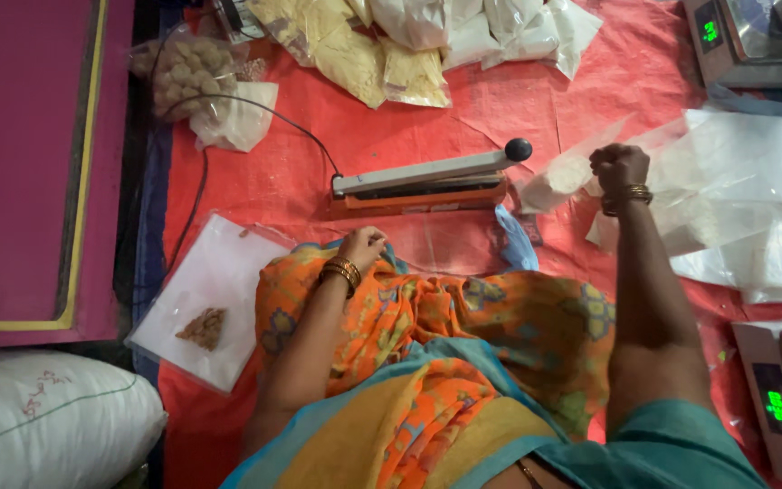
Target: The person sits on a red tarp and repeatedly fills small plastic bags with a white grain using a blue scoop. They place each filled bag into a heat sealer to close it, then set the sealed package aside. A digital scale and other bulk supplies are visible nearby.
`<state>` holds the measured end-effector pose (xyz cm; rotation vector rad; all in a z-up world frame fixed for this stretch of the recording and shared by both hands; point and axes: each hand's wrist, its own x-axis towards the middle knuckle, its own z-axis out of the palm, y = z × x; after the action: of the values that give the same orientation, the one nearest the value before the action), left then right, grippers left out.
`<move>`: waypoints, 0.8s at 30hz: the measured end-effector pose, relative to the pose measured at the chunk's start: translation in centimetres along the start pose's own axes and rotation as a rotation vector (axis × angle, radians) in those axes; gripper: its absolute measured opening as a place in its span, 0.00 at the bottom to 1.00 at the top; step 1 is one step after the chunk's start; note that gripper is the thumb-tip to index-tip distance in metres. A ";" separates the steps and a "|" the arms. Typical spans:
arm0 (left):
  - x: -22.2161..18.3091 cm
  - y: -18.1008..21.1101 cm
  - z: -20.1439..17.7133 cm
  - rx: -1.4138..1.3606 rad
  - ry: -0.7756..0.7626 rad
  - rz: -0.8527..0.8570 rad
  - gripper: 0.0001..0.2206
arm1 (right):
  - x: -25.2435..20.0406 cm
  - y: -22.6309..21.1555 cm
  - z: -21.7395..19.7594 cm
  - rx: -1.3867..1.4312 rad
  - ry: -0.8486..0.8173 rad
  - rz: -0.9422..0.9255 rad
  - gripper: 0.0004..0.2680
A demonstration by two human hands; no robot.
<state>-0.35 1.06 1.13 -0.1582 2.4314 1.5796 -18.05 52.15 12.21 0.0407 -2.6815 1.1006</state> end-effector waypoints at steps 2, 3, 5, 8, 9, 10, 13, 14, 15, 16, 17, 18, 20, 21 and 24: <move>-0.1 0.1 0.1 0.034 -0.006 0.001 0.09 | -1.6 -2.5 -2.6 -0.035 -0.116 -0.101 0.06; -0.1 0.3 0.1 0.060 -0.013 -0.015 0.09 | -2.3 -4.2 -3.5 -0.121 -0.174 -0.131 0.05; 0.0 0.5 -0.1 0.074 -0.009 0.011 0.09 | -3.5 -8.0 -5.0 -0.218 -0.307 -0.155 0.05; -0.2 0.5 -0.2 0.031 -0.002 0.050 0.09 | -5.5 -13.0 -6.3 -0.251 -0.497 -0.161 0.05; -0.3 0.4 -0.2 0.014 -0.010 0.010 0.09 | -6.1 -14.3 -6.0 -0.260 -0.534 -0.184 0.04; -0.5 0.3 -0.1 -0.004 -0.016 -0.032 0.09 | -6.9 -15.2 -5.8 -0.269 -0.572 -0.207 0.04; -0.6 -0.2 0.1 -0.066 0.014 0.044 0.09 | -7.9 -17.0 -2.5 -0.403 -0.594 -0.712 0.08; -0.7 -0.3 0.1 -0.033 0.024 0.069 0.09 | -8.2 -17.1 -1.5 -0.398 -0.607 -0.731 0.08; -0.6 -0.3 0.1 -0.001 0.035 0.094 0.08 | -8.5 -17.1 0.0 -0.393 -0.621 -0.750 0.09; -0.6 -0.4 0.1 0.033 0.045 0.118 0.08 | -8.9 -16.9 1.5 -0.387 -0.636 -0.769 0.09; -0.5 -0.5 0.2 0.066 0.060 0.157 0.08 | -9.4 -16.6 2.9 -0.411 -0.654 -0.735 0.09; -0.5 -0.6 0.2 0.101 0.075 0.195 0.08 | -10.0 -16.2 4.3 -0.435 -0.673 -0.702 0.09; -0.4 -0.9 0.1 0.134 0.076 0.220 0.08 | -10.5 -15.3 6.6 -0.458 -0.691 -0.677 0.08; -0.3 -1.0 0.1 0.133 0.062 0.206 0.08 | -10.8 -14.9 7.8 -0.458 -0.690 -0.686 0.08; -0.3 -1.3 0.4 0.054 0.022 0.159 0.08 | -11.6 -13.9 9.9 -0.438 -0.594 -0.704 0.08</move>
<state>0.24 0.87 -0.05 0.0280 2.5571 1.5810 -7.24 34.55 12.31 1.2881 -2.9064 0.2934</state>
